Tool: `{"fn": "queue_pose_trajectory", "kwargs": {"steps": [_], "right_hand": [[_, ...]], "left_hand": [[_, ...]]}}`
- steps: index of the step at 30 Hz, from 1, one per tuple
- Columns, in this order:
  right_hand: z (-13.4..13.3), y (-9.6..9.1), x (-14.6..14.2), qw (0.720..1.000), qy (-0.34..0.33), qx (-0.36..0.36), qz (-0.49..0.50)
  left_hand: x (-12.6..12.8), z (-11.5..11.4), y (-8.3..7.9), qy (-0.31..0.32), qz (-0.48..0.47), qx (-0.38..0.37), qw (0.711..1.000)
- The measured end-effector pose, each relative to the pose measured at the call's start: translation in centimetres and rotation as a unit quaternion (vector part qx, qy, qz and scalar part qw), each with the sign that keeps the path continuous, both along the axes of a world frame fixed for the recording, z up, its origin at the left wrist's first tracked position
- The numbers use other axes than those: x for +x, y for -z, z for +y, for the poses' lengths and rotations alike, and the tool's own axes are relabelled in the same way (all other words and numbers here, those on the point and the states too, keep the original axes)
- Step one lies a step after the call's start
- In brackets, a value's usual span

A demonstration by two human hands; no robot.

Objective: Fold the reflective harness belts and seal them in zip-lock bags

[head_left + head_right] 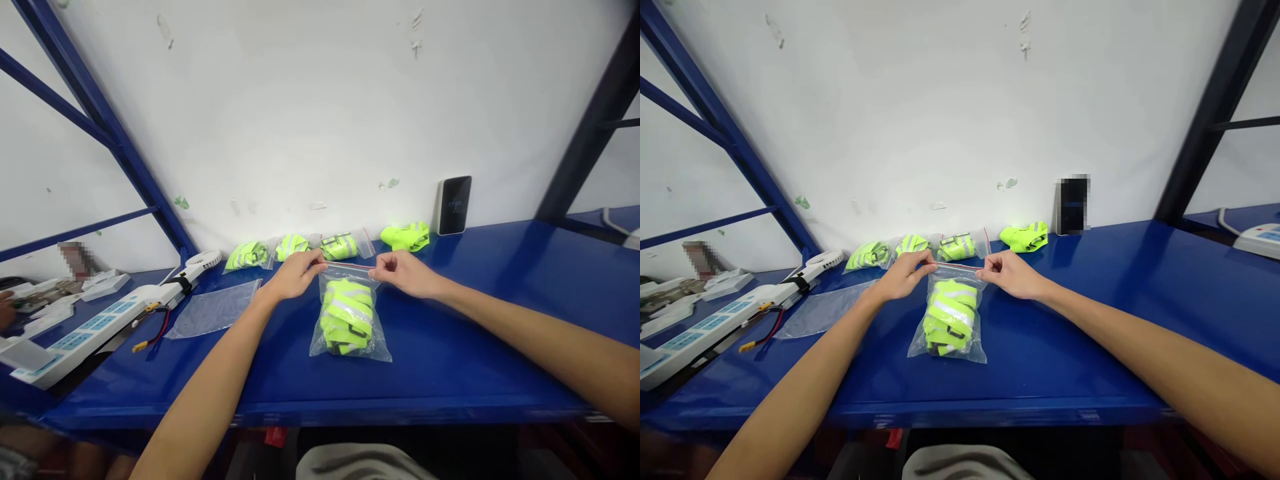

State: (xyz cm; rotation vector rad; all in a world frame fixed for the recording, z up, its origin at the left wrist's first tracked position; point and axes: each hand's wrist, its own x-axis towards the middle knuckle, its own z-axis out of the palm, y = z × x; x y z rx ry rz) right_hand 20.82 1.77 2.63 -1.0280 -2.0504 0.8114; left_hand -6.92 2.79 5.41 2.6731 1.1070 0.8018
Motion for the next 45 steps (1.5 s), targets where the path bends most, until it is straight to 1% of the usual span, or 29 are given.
{"fn": "queue_pose_trajectory", "kwargs": {"steps": [5, 7, 9, 10, 11, 12, 13, 15, 16, 17, 19, 21, 22, 24, 26, 28, 29, 30, 33, 36, 38, 39, 41, 43, 44, 45], "right_hand": [[-0.1, -0.5, 0.7, 0.994, -0.022, 0.053, -0.097], [0.0, -0.5, 1.3, 0.992, -0.021, 0.058, -0.11], [0.4, -0.3, 2.3, 0.993, -0.026, 0.034, -0.111], [0.5, -0.2, 2.7, 0.993, -0.036, 0.01, -0.112], [0.6, -0.1, 3.2, 0.992, -0.049, -0.017, -0.112], [0.7, -0.1, 3.5, 0.991, -0.063, -0.045, -0.112], [0.7, -0.1, 3.8, 0.989, -0.076, -0.065, -0.109], [0.8, -0.3, 4.2, 0.987, -0.082, -0.088, -0.107], [0.9, -0.3, 4.3, 0.988, -0.073, -0.086, -0.109], [1.1, -0.3, 4.4, 0.99, -0.052, -0.076, -0.108], [1.7, 0.0, 4.8, 0.994, 0.019, -0.02, -0.104], [2.6, 0.6, 5.5, 0.986, 0.108, 0.071, -0.102], [3.2, 0.9, 5.9, 0.974, 0.147, 0.122, -0.118], [4.6, 1.3, 6.7, 0.946, 0.208, 0.198, -0.15], [6.3, 1.1, 7.3, 0.919, 0.254, 0.235, -0.188], [8.1, 0.4, 7.7, 0.904, 0.271, 0.232, -0.234], [9.0, 0.0, 7.8, 0.901, 0.282, 0.203, -0.259], [9.9, -0.5, 7.7, 0.903, 0.275, 0.159, -0.289], [11.7, -1.0, 7.3, 0.91, 0.215, 0.111, -0.337], [12.1, -0.4, 7.2, 0.914, 0.176, 0.107, -0.349], [11.8, -0.1, 7.6, 0.917, 0.172, 0.121, -0.34], [11.6, -0.2, 7.8, 0.918, 0.172, 0.13, -0.332], [11.1, -1.3, 8.0, 0.924, 0.173, 0.149, -0.308], [10.4, -3.4, 7.6, 0.928, 0.192, 0.178, -0.265], [9.8, -4.8, 7.1, 0.935, 0.21, 0.208, -0.196], [9.1, -6.2, 6.3, 0.935, 0.215, 0.244, -0.137]], "left_hand": [[0.1, 0.4, 0.4, -0.016, 0.017, 0.005, 1.0], [0.6, -0.4, -0.1, -0.025, 0.011, -0.002, 1.0], [1.9, -2.6, -1.1, -0.044, -0.008, 0.005, 0.999], [2.9, -4.2, -1.8, -0.074, -0.038, 0.03, 0.996], [4.1, -6.1, -2.4, -0.085, -0.051, 0.045, 0.994], [5.4, -8.0, -2.8, -0.077, -0.047, 0.042, 0.995], [6.7, -9.7, -3.0, -0.053, -0.023, 0.032, 0.998], [9.0, -12.3, -2.7, -0.02, 0.026, 0.012, 0.999], [9.7, -13.0, -2.2, -0.026, 0.044, 0.001, 0.999], [10.2, -13.1, -1.6, -0.038, 0.074, -0.001, 0.997], [10.0, -12.3, -0.3, -0.056, 0.153, 0.029, 0.986], [8.7, -10.9, 0.6, -0.026, 0.214, 0.073, 0.974], [7.8, -10.2, 0.9, 0.001, 0.228, 0.089, 0.97], [6.4, -9.2, 1.1, 0.054, 0.224, 0.11, 0.967], [5.7, -8.6, 1.1, 0.084, 0.207, 0.13, 0.966], [6.0, -8.4, 1.1, 0.1, 0.206, 0.152, 0.961], [6.4, -8.4, 1.2, 0.107, 0.213, 0.161, 0.958], [6.9, -8.5, 1.2, 0.114, 0.221, 0.167, 0.954], [8.6, -9.1, 1.6, 0.132, 0.225, 0.176, 0.949], [9.9, -9.8, 2.7, 0.137, 0.165, 0.17, 0.962], [10.6, -9.8, 3.5, 0.139, 0.126, 0.163, 0.969], [11.0, -9.4, 3.8, 0.142, 0.119, 0.163, 0.969], [11.8, -7.7, 4.1, 0.155, 0.13, 0.174, 0.964], [12.9, -4.6, 4.0, 0.18, 0.16, 0.202, 0.949], [13.5, -2.6, 3.8, 0.2, 0.189, 0.222, 0.935], [14.1, -0.5, 3.6, 0.213, 0.222, 0.238, 0.921]]}}
